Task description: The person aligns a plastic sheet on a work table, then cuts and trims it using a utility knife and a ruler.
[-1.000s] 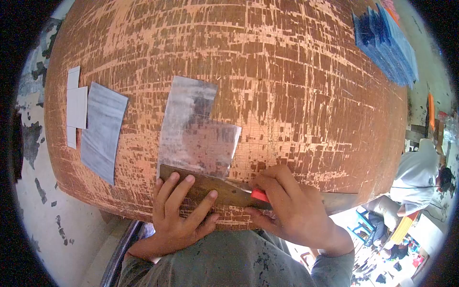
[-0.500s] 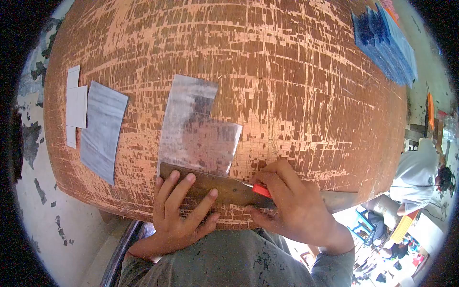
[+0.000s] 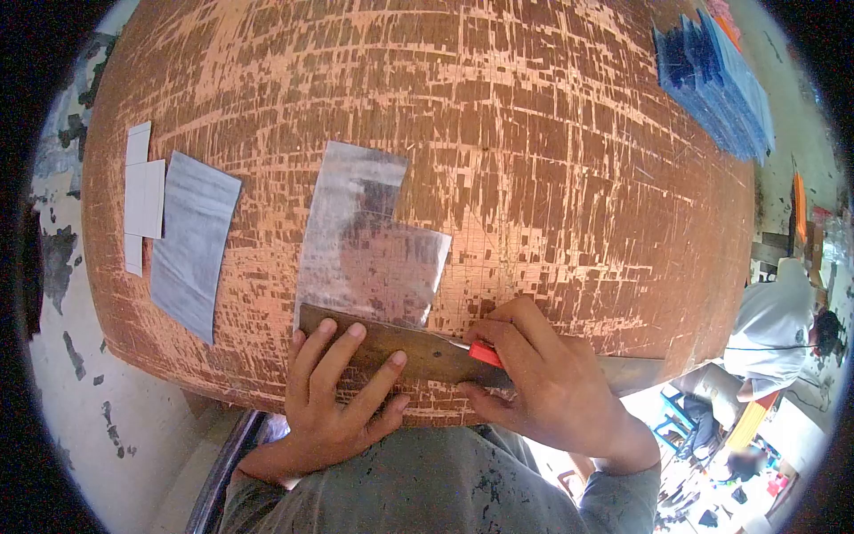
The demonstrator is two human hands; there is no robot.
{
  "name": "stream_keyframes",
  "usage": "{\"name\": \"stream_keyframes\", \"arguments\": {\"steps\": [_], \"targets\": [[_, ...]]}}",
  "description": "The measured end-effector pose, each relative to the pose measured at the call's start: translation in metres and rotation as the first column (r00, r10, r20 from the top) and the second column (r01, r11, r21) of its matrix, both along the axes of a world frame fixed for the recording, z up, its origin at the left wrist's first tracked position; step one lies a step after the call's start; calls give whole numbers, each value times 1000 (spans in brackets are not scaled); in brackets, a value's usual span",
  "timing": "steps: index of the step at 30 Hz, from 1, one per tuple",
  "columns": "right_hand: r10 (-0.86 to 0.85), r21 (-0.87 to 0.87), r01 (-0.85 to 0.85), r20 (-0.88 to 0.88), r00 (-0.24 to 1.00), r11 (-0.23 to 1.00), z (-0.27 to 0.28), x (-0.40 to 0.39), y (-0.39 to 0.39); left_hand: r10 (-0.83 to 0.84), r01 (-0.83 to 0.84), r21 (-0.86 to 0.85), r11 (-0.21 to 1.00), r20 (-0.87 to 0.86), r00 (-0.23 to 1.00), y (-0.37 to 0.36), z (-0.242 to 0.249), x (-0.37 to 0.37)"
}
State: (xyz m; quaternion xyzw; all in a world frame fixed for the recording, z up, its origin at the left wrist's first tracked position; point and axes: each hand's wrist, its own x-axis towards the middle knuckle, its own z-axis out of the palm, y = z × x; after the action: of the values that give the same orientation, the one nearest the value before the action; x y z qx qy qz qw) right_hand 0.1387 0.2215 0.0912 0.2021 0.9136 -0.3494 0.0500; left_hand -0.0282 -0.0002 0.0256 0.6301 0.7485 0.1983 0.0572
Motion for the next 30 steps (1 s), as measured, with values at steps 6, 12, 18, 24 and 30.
{"name": "stream_keyframes", "arguments": {"steps": [6, 12, 18, 24, 30], "targets": [[53, 117, -57, 36, 998, 991, 9, -4, 1, -15, 15, -9, 1000, 16, 1000, 1, 1, 0], [170, 263, -184, 76, 983, 947, 7, -23, -6, -11, 12, -11, 1000, 33, 999, 4, 4, 0], [251, 321, -275, 114, 961, 906, 7, -35, -6, -5, 6, -10, 1000, 26, 1000, 4, 4, -1], [263, 326, -299, 150, 953, 897, 9, -38, -4, -11, 11, -13, 1000, 23, 1000, 3, 4, -2], [238, 294, -292, 206, 949, 910, 15, -37, -6, 17, -17, -7, 1000, 32, 999, 5, 2, 2]]}}
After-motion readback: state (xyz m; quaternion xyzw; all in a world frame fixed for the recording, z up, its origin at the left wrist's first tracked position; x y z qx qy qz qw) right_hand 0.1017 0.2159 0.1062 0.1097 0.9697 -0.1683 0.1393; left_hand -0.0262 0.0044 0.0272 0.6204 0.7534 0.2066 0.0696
